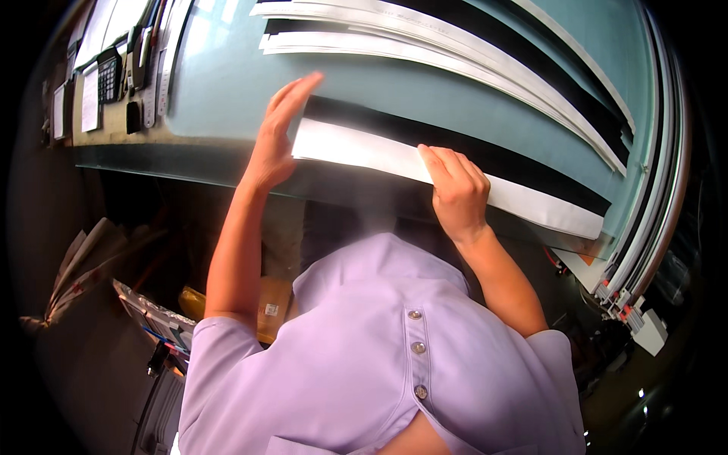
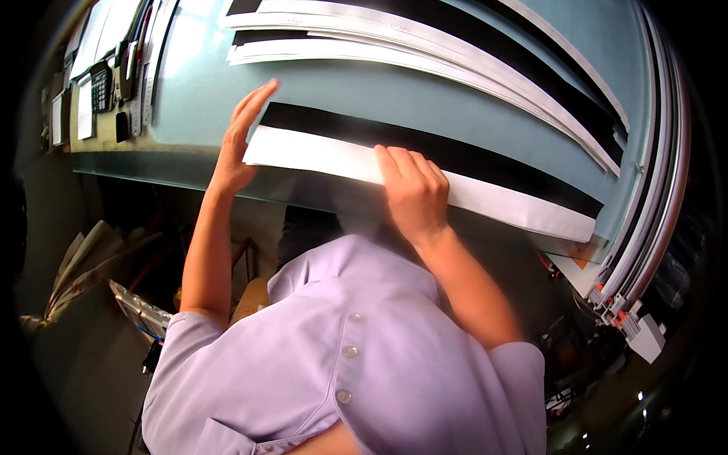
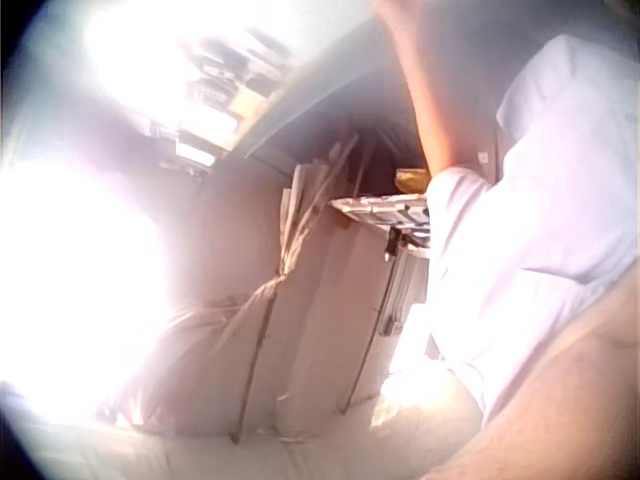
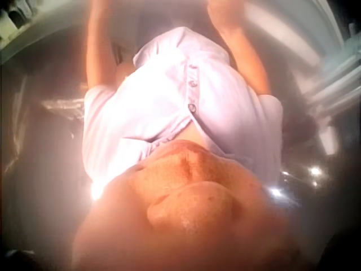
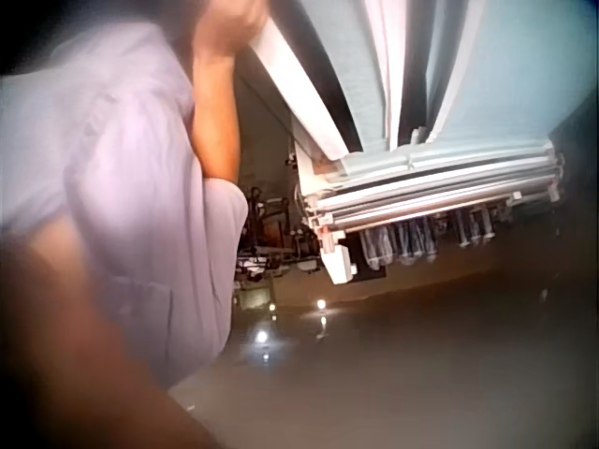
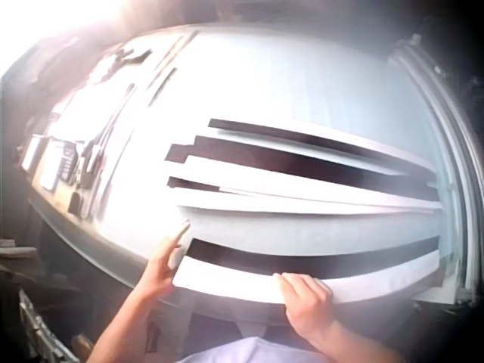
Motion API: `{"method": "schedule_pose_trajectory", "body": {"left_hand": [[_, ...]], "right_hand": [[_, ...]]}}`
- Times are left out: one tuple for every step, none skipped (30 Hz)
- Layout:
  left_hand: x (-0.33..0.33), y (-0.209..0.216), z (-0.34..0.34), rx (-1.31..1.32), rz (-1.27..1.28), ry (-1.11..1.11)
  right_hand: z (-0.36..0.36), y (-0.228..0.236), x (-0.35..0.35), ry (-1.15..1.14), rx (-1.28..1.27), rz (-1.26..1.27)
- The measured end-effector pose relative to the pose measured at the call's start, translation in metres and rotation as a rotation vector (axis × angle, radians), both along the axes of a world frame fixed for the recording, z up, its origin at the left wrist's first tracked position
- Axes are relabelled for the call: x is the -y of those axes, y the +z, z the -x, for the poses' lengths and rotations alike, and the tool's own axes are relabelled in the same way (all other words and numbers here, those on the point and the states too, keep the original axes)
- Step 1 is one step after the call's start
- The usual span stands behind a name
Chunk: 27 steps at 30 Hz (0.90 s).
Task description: The person stands at a workbench and repeatedly peels the white backing off long strips of black adhesive tape. They handle the strips one by one, peeling the backing and placing the strips on the table. The person also briefly picks up a utility knife from the desk.
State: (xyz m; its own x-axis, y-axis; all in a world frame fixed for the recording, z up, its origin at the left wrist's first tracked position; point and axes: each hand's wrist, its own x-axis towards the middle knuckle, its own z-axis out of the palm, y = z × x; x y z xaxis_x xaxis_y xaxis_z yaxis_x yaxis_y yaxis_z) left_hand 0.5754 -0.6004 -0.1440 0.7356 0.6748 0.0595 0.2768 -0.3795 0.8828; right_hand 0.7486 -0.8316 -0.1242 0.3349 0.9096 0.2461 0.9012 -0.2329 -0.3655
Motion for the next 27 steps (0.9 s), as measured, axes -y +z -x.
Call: {"method": "schedule_pose_trajectory", "body": {"left_hand": [[-0.004,-0.001,-0.004,-0.037,-0.123,-0.103],[-0.018,-0.014,0.001,-0.053,-0.112,-0.206],[-0.021,-0.015,-0.005,-0.065,-0.099,-0.311],[-0.018,-0.015,-0.011,-0.027,-0.096,-0.273],[-0.016,-0.014,-0.012,-0.047,-0.098,-0.275],[-0.017,-0.016,-0.011,-0.061,-0.094,-0.276],[-0.016,-0.019,-0.008,-0.073,-0.09,-0.269],[-0.016,-0.023,-0.007,-0.058,-0.054,-0.248],[-0.014,-0.024,-0.006,-0.047,-0.021,-0.224],[-0.011,-0.021,-0.009,-0.054,0.033,-0.2],[-0.007,-0.021,-0.013,-0.002,0.047,-0.182],[-0.004,-0.022,-0.016,0.047,0.059,-0.162],[-0.002,-0.02,-0.02,0.09,0.061,-0.14],[-0.004,-0.032,-0.01,0.019,0.221,-0.049],[-0.008,-0.043,-0.004,0.025,0.443,0.023],[-0.012,-0.036,-0.003,-0.051,0.478,-0.016],[-0.012,-0.028,-0.003,-0.128,0.512,-0.052],[-0.008,-0.021,-0.002,-0.156,0.579,-0.032],[-0.003,-0.015,-0.003,-0.183,0.643,-0.012],[-0.001,-0.01,-0.005,-0.209,0.707,0.009],[-0.002,-0.011,-0.003,-0.257,0.711,0.024],[-0.004,-0.016,0.002,-0.306,0.717,0.046],[-0.005,-0.018,0.006,-0.358,0.724,0.069],[-0.004,-0.014,0.006,-0.373,0.751,0.102],[-0.002,-0.008,0.002,-0.383,0.782,0.126],[0.0,-0.001,-0.002,-0.393,0.81,0.151],[0.0,0.005,-0.005,-0.398,0.817,0.149]], "right_hand": [[-0.003,0.005,0.0,0.009,-0.02,0.031],[-0.004,0.009,0.002,0.001,-0.062,0.036],[-0.007,0.013,0.005,-0.009,-0.1,0.045],[-0.01,0.017,0.009,-0.021,-0.138,0.054],[-0.018,0.018,0.018,-0.072,-0.106,0.063],[-0.032,0.019,0.034,-0.123,-0.068,0.078],[-0.049,0.02,0.052,-0.165,-0.027,0.093],[-0.065,0.014,0.082,-0.243,-0.043,0.171],[-0.085,0.013,0.111,-0.271,0.061,0.213],[-0.103,0.01,0.138,-0.306,0.09,0.222],[-0.114,0.012,0.158,-0.414,0.054,0.272],[-0.124,0.026,0.162,-0.391,0.032,0.273],[-0.132,0.047,0.158,-0.351,0.048,0.307],[-0.138,0.067,0.151,-0.346,0.019,0.292],[-0.143,0.081,0.143,-0.337,-0.013,0.282],[-0.148,0.084,0.14,-0.386,-0.047,0.364],[-0.159,0.083,0.135,-0.432,-0.083,0.445],[-0.166,0.081,0.13,-0.474,-0.117,0.524],[-0.167,0.071,0.126,-0.409,-0.004,0.375],[-0.163,0.051,0.124,-0.342,0.11,0.227],[-0.154,0.028,0.119,-0.266,0.217,0.075],[-0.133,0.007,0.115,-0.228,0.051,0.042],[-0.106,-0.007,0.109,-0.19,-0.116,0.012],[-0.078,-0.01,0.097,-0.072,-0.138,-0.011],[-0.052,-0.009,0.086,0.038,-0.151,-0.028],[-0.034,-0.011,0.079,0.043,-0.084,-0.005],[-0.021,-0.014,0.074,0.046,-0.015,0.02]]}}
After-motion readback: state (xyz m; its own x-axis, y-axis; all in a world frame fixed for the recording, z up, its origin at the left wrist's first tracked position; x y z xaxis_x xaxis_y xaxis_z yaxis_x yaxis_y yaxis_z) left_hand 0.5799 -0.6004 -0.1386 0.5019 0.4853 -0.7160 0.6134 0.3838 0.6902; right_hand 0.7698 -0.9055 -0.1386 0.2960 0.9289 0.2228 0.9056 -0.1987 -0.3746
